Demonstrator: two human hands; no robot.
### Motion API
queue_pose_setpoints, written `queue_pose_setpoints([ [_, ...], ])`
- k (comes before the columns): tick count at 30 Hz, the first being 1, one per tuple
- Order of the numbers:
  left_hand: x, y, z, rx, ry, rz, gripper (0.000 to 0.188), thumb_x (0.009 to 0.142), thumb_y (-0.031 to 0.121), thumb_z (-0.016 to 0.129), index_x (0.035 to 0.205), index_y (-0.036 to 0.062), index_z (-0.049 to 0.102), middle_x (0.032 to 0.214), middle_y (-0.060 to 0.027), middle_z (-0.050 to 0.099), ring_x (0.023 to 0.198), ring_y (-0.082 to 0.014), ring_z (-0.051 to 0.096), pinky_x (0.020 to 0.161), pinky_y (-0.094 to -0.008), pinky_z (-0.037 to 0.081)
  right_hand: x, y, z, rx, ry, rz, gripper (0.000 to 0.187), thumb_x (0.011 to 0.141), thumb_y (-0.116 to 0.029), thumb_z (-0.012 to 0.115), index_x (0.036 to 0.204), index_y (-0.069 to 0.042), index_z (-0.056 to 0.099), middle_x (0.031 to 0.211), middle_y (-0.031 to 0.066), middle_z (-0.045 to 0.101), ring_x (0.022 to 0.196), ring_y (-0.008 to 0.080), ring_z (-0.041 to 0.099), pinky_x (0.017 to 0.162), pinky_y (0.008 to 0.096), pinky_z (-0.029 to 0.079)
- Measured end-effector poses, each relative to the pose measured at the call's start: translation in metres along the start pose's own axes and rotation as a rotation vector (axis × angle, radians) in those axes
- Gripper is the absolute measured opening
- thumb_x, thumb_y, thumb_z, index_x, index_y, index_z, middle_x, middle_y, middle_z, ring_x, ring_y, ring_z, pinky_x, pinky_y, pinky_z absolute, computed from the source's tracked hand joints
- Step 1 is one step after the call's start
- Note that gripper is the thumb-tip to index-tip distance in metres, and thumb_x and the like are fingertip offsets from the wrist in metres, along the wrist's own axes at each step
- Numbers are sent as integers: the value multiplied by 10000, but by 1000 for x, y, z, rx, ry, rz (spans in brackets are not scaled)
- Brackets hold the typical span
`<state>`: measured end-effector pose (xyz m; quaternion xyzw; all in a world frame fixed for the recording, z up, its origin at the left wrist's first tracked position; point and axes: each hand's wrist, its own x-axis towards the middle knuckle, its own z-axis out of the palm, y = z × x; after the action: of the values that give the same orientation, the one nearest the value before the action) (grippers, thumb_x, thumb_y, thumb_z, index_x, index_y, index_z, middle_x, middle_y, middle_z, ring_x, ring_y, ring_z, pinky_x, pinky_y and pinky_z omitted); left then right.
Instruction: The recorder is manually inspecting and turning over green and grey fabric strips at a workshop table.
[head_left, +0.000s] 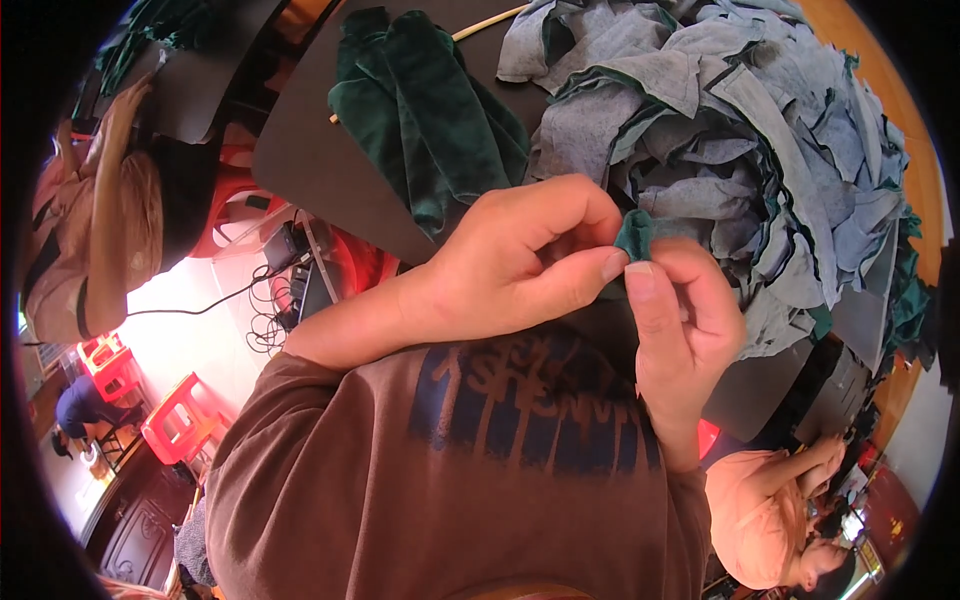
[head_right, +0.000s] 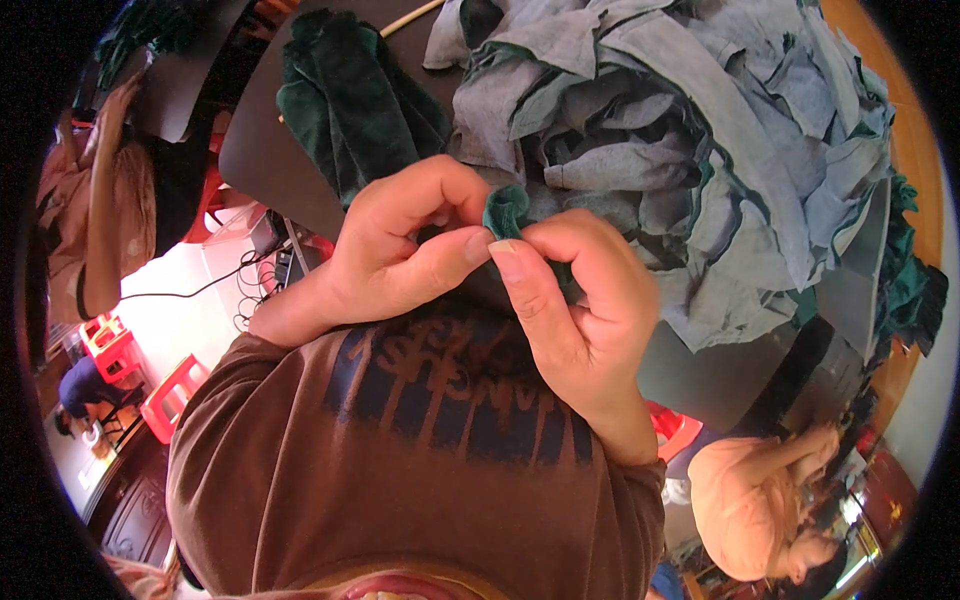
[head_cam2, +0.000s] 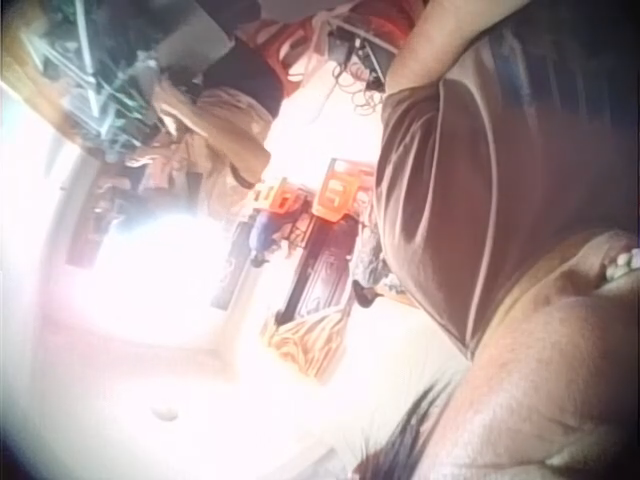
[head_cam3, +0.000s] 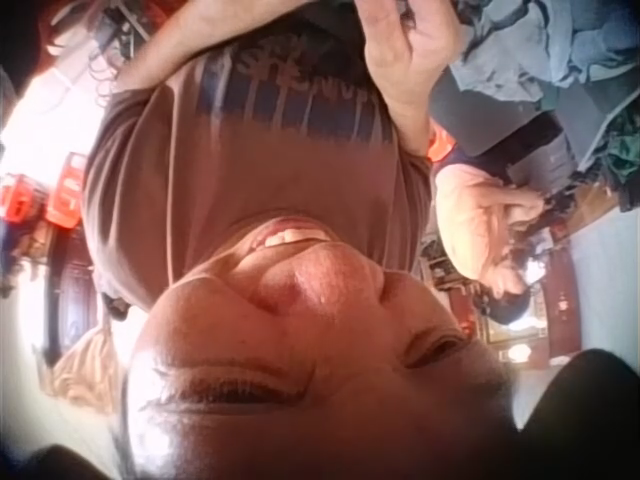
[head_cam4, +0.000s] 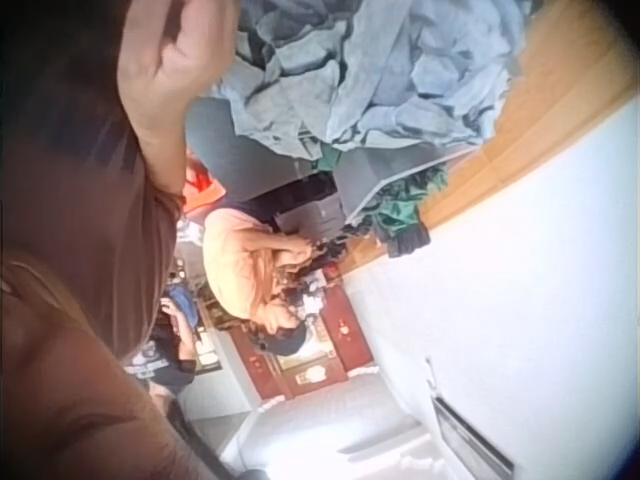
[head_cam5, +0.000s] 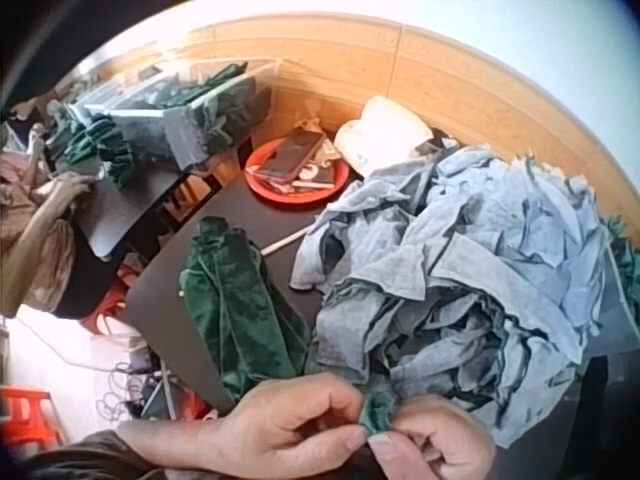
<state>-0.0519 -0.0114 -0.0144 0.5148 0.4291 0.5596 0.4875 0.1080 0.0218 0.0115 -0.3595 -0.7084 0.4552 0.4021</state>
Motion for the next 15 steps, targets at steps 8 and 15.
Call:
queue_pose_setpoints([
  [8, 2, 4, -3, 164, -80, 54, 105, 838, 75, 560, 810, 25, 472, 671, 29, 437, 565, -38, 373, 480, -199, 313, -3, 8, 0, 520, -12, 165, 84, 835, -35, 592, 792, 6, 533, 742, 10, 488, 639, 74, 386, 586, 193, 306],
  [15, -1, 1, -6, -148, -112, -139, 87, 852, 77, 544, 825, 43, 469, 734, 26, 449, 621, -37, 389, 523, -197, 326, 0, 21, 11, 686, -81, 88, 215, 793, -82, 641, 955, -12, 518, 890, 58, 516, 770, 121, 457, 698, 236, 368],
])
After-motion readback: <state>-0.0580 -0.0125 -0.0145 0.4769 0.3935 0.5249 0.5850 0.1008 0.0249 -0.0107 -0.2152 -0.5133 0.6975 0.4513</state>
